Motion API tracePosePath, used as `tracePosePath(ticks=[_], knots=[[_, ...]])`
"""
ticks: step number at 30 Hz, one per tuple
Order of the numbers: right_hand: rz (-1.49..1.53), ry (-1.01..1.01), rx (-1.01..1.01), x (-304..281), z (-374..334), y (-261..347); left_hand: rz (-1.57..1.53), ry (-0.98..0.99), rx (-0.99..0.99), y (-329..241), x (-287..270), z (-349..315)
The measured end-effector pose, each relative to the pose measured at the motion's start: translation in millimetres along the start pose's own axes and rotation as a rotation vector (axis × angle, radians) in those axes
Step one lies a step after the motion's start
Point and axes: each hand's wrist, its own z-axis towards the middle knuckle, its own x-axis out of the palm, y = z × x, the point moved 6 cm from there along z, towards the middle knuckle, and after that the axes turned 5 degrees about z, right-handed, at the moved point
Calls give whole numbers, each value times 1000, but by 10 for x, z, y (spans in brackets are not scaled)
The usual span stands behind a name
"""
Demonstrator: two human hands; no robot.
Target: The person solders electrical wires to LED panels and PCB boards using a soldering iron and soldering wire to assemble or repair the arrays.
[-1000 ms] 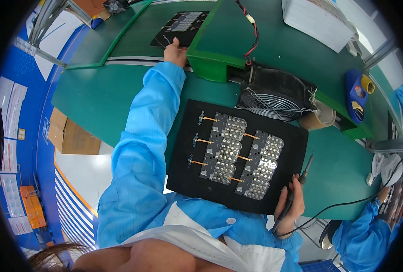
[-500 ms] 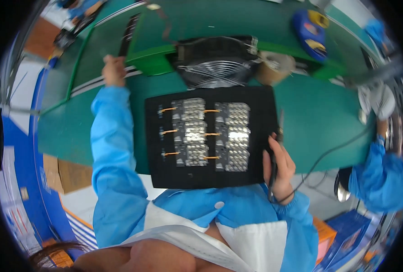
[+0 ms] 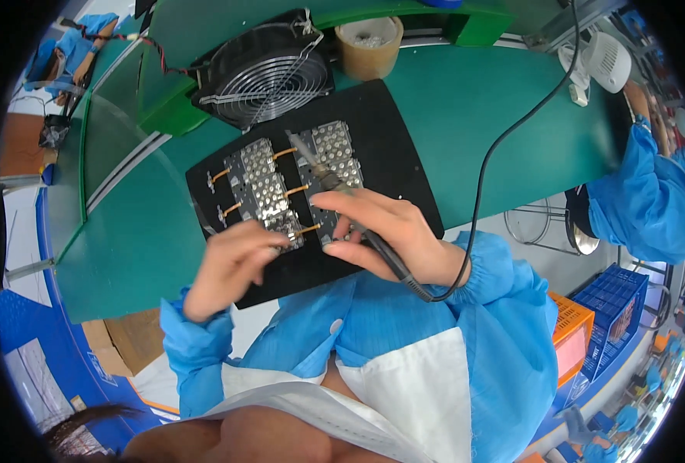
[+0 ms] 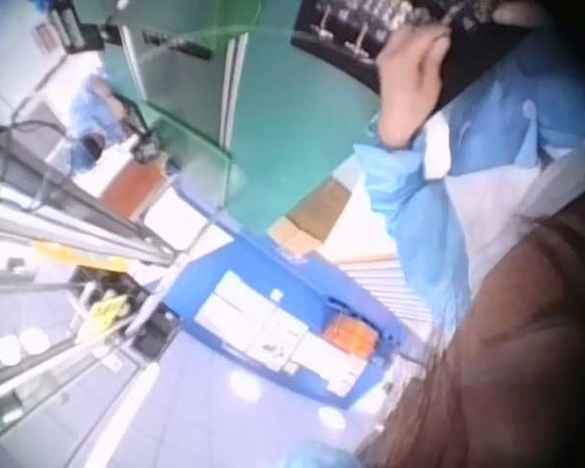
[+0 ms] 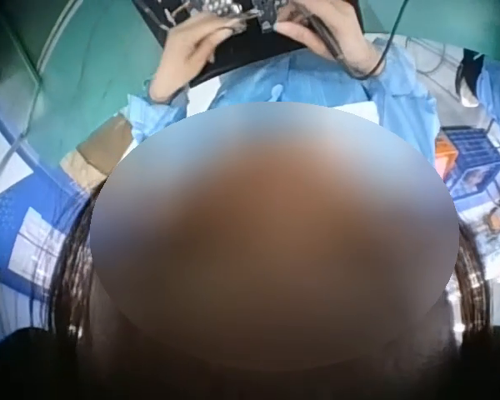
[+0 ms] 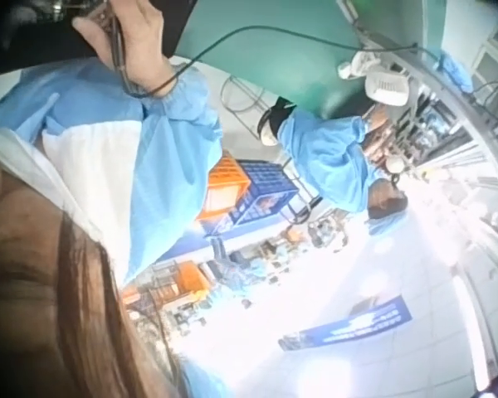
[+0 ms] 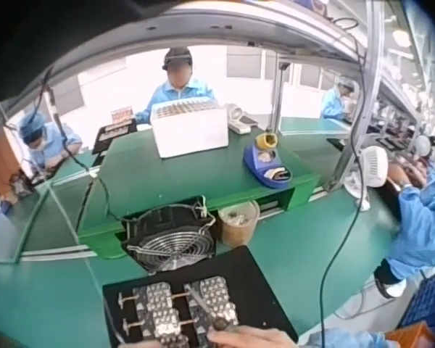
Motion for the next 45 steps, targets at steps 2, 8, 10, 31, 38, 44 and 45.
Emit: tracePosePath(ticks=[2,8,10,31,38,44,45], knots=[[-5,40,6,129,28,33,6,27,122,-80,292,63],[-62,65,-42,190,49,52,-41,-19,132,-70,451,81],[-47,109,24,172,74,27,-39,-43,99,-29,396,49],[-261,92,-117,398,1089,-250,604,-900,-98,500,-789,-505],[-303,74,-160,454,1105,-312,643,-897,-41,511,-782,-452],[-289,110,-140,479,1112,-352,673,-884,-35,526,-797,-451],[-289,112,-140,476,1114,-352,673,-885,-36,526,-797,-444]])
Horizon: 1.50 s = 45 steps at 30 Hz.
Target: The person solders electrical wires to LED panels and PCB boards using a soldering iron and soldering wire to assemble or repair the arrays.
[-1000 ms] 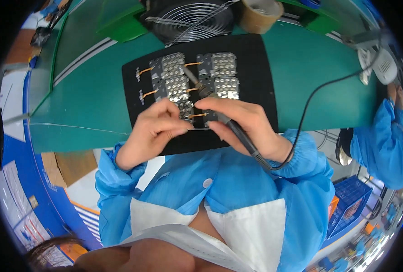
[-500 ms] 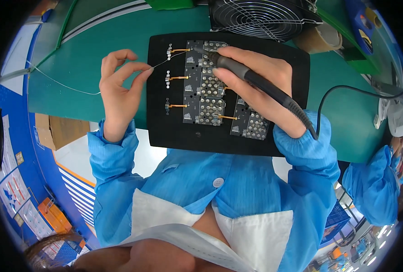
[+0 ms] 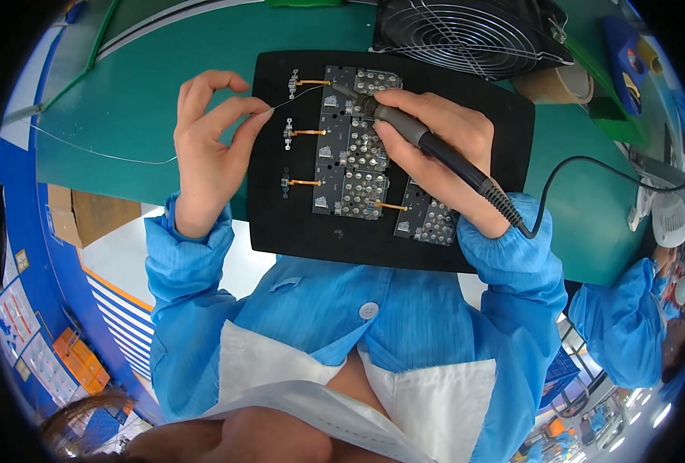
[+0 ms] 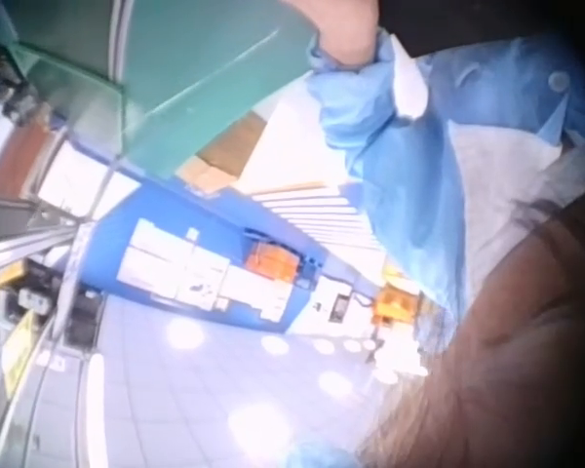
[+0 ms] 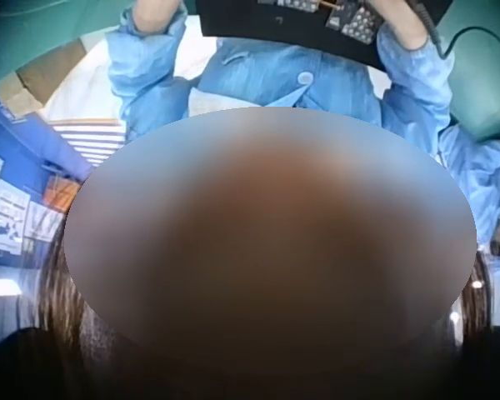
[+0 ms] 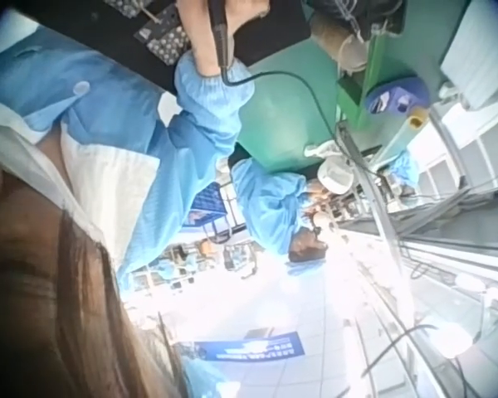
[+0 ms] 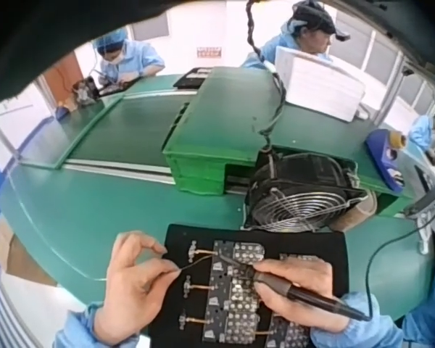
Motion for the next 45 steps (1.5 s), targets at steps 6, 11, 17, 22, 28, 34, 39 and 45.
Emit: tracePosePath(ticks=[6,11,17,22,28,34,39,45], knots=[[5,32,4,-2,11,4,-43,8,-26,13,52,25],[5,35,5,-8,18,17,-68,0,-7,-4,109,66],[0,40,-24,-6,16,25,-50,2,32,-30,159,84],[-5,39,-33,1,18,17,-142,4,1,18,226,124],[1,33,1,-18,17,38,-379,108,-218,132,441,188],[0,45,-1,-10,39,21,-384,104,-202,227,707,172],[8,51,-31,-8,29,28,-349,89,-158,226,746,166],[4,48,12,-8,19,38,-407,19,-135,232,731,158]])
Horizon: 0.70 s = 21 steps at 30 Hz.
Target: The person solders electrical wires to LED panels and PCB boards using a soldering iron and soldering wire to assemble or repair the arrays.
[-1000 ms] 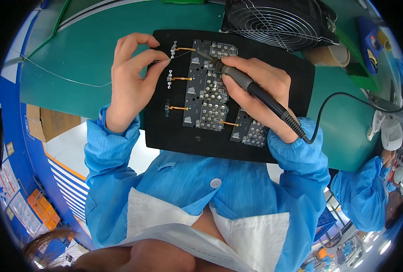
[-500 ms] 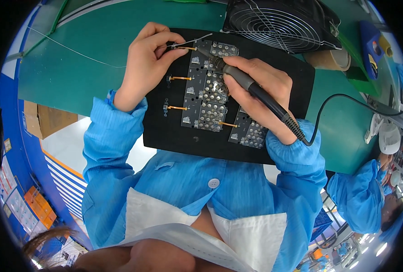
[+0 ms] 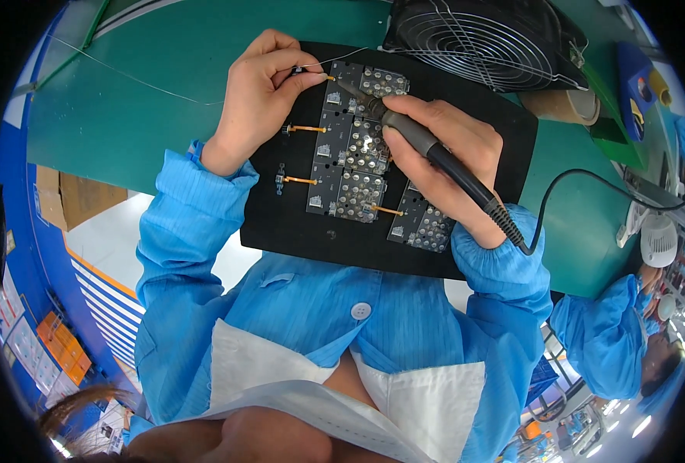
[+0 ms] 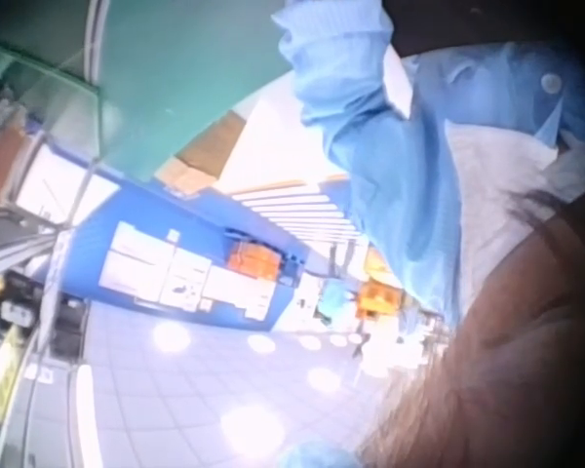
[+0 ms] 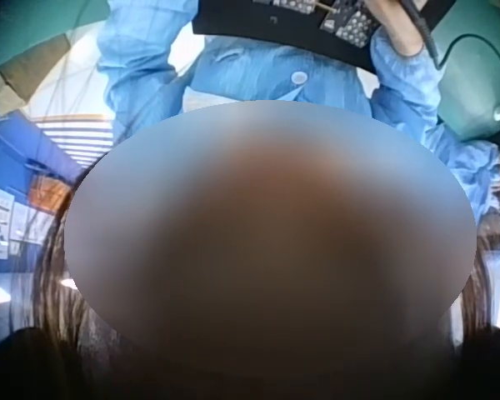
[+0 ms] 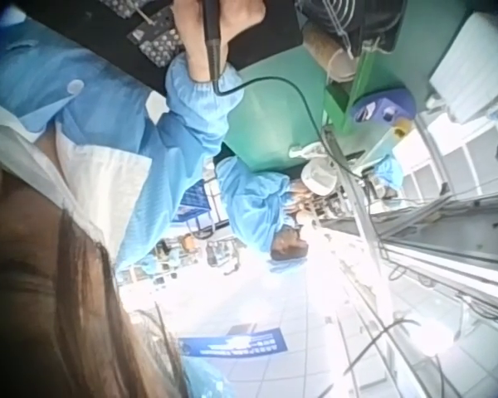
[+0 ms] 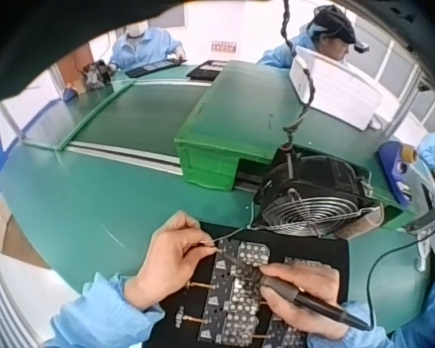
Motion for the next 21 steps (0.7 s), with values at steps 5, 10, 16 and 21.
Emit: tracePosePath(ticks=[5,10,16,21], knots=[[-34,6,6,-5,7,-17,-2,-3,9,0,1,-3],[-28,20,10,-2,12,-4,-16,-8,4,-3,-7,-11],[-4,-4,41,-3,0,-43,-23,30,-53,-12,-20,-11],[-11,-9,61,-12,-4,-71,-21,23,-46,1,-10,-12]])
